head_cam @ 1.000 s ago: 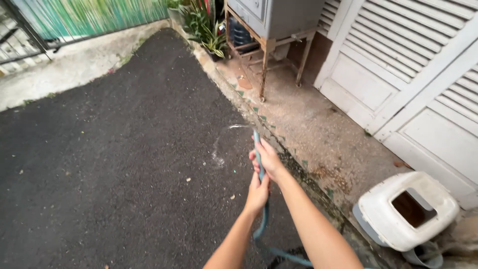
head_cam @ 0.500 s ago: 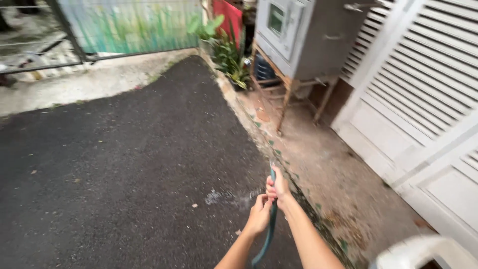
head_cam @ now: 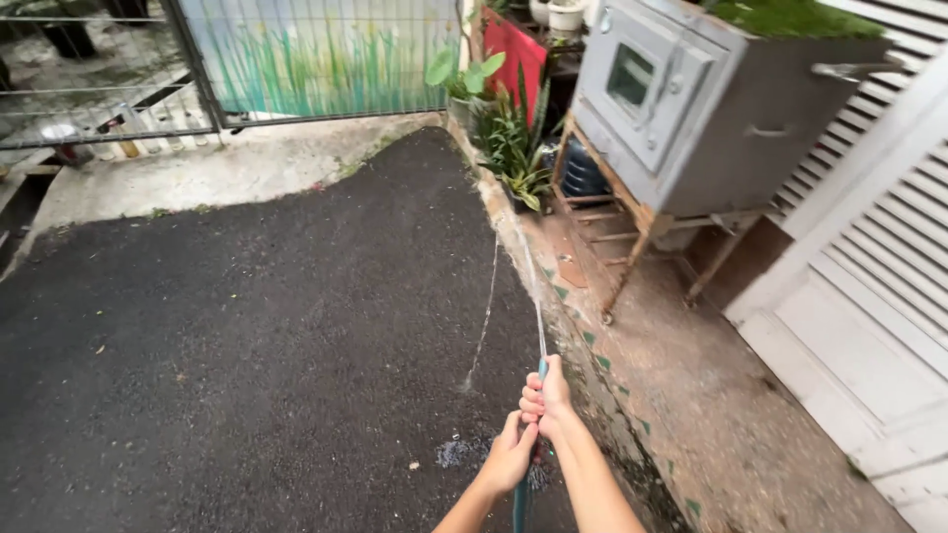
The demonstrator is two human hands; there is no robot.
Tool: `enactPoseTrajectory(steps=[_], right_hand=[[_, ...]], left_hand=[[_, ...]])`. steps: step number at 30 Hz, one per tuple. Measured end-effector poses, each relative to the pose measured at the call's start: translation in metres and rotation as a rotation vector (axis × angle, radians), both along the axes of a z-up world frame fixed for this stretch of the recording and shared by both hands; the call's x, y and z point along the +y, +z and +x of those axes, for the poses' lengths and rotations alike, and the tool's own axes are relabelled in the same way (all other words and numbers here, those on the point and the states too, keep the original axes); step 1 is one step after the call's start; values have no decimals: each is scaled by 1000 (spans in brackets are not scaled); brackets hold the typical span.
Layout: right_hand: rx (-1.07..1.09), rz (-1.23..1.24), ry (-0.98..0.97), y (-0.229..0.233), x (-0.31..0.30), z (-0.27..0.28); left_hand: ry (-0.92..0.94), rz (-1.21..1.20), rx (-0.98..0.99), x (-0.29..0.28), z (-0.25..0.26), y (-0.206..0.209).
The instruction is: Watering plants in a garden using a hose.
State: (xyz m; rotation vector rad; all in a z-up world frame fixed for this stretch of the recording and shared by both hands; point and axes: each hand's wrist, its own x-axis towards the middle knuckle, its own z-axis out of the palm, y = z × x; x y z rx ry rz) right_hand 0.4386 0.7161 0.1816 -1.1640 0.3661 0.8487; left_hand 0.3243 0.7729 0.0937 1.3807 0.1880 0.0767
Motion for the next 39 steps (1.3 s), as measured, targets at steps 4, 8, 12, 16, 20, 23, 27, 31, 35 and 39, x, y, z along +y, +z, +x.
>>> enactPoseTrajectory(steps=[4,8,12,16,20,23,27,31,35,39], right_hand=[[-50,81,-20,3,65,47],[-26,109,3,5,138,91],[-36,165,7,-2,224,150],[-49,161,-50,-7,307,184],[20,60,-78,-19,367,214],[18,76,-71,-35,412,242],[67,62,-81,-59,468,287],[96,91,-104,-70,525,345],[140,113,-106,-70,583,419],[127,160,-139,-60,629,482]], left_hand=[[27,39,-11,67,40,10],[58,108,-11,142,80,26],[57,178,-43,226,139,0],[-18,240,-65,326,177,15],[-77,153,-9,382,214,-7],[-84,115,1,424,233,-11],[-72,103,68,483,275,-18],[-42,51,46,537,335,-33],[34,207,8,591,410,-34],[-5,46,92,633,464,-9]])
